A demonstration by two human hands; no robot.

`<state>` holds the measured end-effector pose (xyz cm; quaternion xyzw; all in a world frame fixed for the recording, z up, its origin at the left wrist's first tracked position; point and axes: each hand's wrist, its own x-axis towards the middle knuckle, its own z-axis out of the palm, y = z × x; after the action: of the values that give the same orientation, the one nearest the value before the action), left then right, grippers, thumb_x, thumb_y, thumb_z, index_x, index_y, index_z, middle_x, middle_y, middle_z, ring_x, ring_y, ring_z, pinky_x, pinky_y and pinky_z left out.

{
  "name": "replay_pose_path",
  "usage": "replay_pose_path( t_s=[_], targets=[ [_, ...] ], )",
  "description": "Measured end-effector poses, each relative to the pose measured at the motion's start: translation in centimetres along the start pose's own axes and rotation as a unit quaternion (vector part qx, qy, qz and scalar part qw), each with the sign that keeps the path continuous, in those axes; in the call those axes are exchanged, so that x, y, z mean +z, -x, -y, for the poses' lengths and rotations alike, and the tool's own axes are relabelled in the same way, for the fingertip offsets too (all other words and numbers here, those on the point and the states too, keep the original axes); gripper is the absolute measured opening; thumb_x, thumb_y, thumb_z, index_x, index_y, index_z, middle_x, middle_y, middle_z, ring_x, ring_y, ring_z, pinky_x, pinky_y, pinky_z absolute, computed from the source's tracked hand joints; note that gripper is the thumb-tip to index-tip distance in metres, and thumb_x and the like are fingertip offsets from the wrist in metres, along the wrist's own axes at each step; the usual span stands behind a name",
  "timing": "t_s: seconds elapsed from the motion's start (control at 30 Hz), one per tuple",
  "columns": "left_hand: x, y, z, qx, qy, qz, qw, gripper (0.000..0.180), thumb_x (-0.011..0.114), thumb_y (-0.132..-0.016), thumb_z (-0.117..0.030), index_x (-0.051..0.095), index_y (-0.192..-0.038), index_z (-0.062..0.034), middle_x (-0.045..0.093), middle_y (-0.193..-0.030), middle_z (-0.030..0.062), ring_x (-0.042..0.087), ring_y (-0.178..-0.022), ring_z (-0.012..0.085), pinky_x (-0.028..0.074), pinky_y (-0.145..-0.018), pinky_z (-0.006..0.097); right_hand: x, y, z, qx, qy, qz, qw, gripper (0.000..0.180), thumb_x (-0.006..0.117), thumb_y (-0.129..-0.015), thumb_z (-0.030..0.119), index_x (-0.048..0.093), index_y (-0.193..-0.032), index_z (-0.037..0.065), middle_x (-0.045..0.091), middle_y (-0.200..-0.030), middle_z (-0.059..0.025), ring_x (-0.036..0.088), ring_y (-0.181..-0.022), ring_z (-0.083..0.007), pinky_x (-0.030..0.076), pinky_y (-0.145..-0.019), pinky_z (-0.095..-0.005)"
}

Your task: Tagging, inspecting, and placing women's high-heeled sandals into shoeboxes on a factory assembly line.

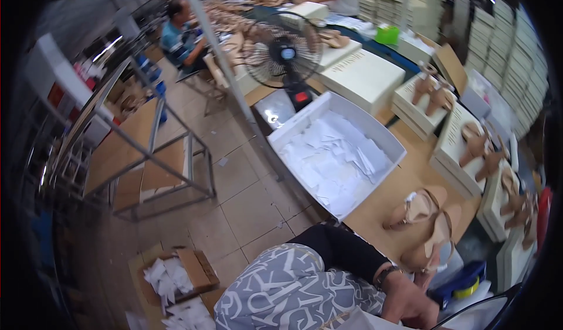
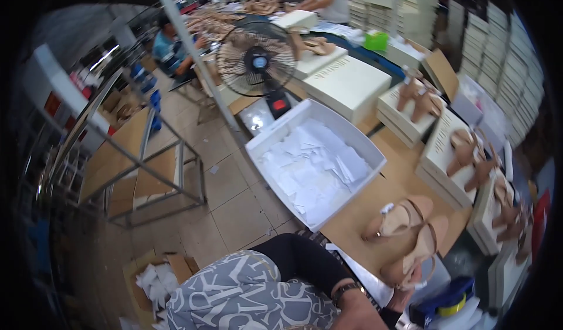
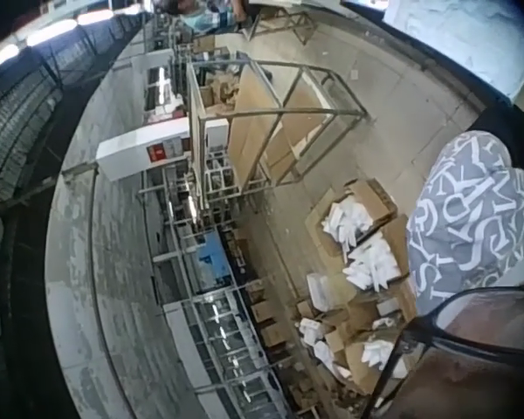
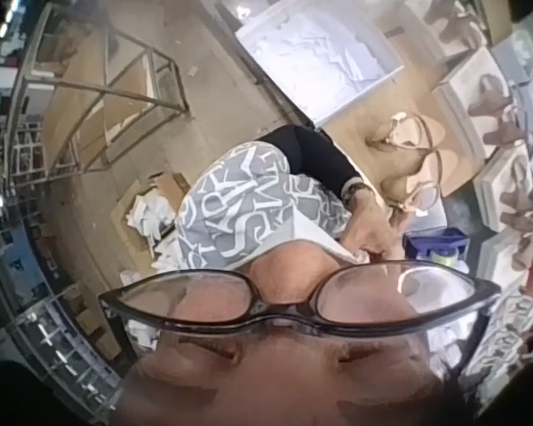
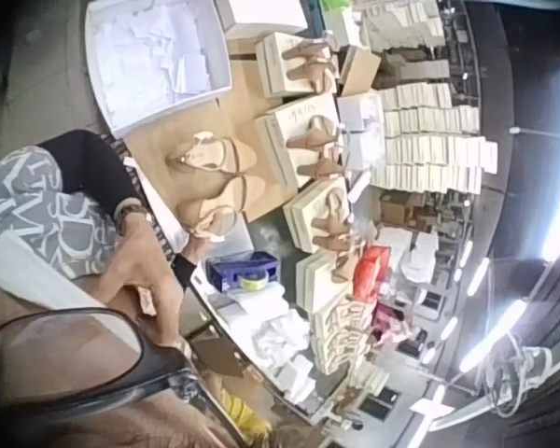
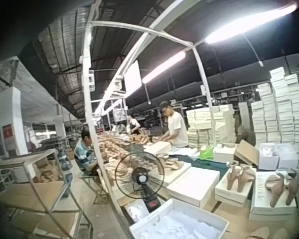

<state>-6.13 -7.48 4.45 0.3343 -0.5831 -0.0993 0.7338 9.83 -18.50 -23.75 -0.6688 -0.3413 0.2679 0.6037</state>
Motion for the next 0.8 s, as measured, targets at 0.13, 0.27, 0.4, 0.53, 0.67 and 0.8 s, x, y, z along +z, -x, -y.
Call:
replay_pose_path(
  t_s=[0.13,0.27,0.4,0.53,0.67,0.8],
  targets=[
    [2.2,-2.3,4.3,-0.096,0.090,0.071,0.989,0.062,0.079,-0.062,-0.027,0.056,-0.113,-0.0001,0.059,-0.090,0.0156,0.057,-0.083,0.0317,0.046,-0.069,0.036,-2.4,5.4,-0.8,0.018,-0.034,-0.182,0.982,0.028,0.049,-0.091,0.024,0.052,-0.113,0.006,0.054,-0.105,-0.0045,0.053,-0.095,-0.0129,0.045,-0.081,-0.0298],
    [-0.1,-2.1,6.2,-0.073,-0.057,0.059,0.994,0.053,0.076,-0.067,-0.019,0.055,-0.111,0.0017,0.056,-0.073,0.0057,0.056,-0.062,0.0220,0.045,-0.056,0.030,-4.1,10.3,0.9,0.104,-0.121,-0.402,0.901,0.030,0.051,-0.089,0.030,0.059,-0.084,0.001,0.057,-0.065,-0.0055,0.056,-0.062,-0.0137,0.045,-0.054,-0.0280],
    [0.2,-3.2,5.9,-0.172,-0.182,0.037,0.967,0.041,0.078,-0.064,-0.016,0.063,-0.097,0.0031,0.059,-0.071,0.0072,0.057,-0.060,0.0196,0.044,-0.054,0.025,-4.1,14.4,2.7,0.156,-0.153,-0.530,0.819,0.033,0.049,-0.090,0.030,0.051,-0.071,0.003,0.052,-0.048,-0.0063,0.050,-0.040,-0.0138,0.039,-0.039,-0.0270],
    [1.8,-4.0,6.2,-0.125,-0.322,0.054,0.937,0.042,0.077,-0.067,-0.023,0.061,-0.097,0.0030,0.059,-0.064,0.0080,0.055,-0.054,0.0231,0.041,-0.048,0.029,0.6,19.2,8.6,0.231,-0.224,-0.112,0.940,0.018,0.054,-0.082,0.016,0.062,-0.079,0.000,0.058,-0.060,-0.0067,0.054,-0.047,-0.0138,0.044,-0.042,-0.0258],
    [2.1,-4.9,11.3,-0.153,-0.320,0.103,0.929,0.037,0.077,-0.064,-0.012,0.063,-0.096,-0.0002,0.059,-0.071,0.0067,0.056,-0.059,0.0176,0.043,-0.052,0.026,2.6,18.8,6.8,0.164,-0.252,-0.023,0.953,0.019,0.057,-0.087,0.021,0.062,-0.087,0.002,0.060,-0.072,-0.0015,0.058,-0.064,-0.0094,0.047,-0.060,-0.0220],
    [2.0,-3.3,16.8,-0.104,-0.508,0.137,0.844,0.034,0.070,-0.070,-0.007,0.059,-0.101,-0.0005,0.051,-0.062,0.0048,0.051,-0.055,0.0178,0.038,-0.051,0.029,2.6,17.5,7.3,0.139,-0.239,-0.054,0.959,0.018,0.057,-0.087,0.020,0.062,-0.087,0.002,0.060,-0.073,-0.0011,0.058,-0.064,-0.0095,0.047,-0.060,-0.0220]
  ],
)
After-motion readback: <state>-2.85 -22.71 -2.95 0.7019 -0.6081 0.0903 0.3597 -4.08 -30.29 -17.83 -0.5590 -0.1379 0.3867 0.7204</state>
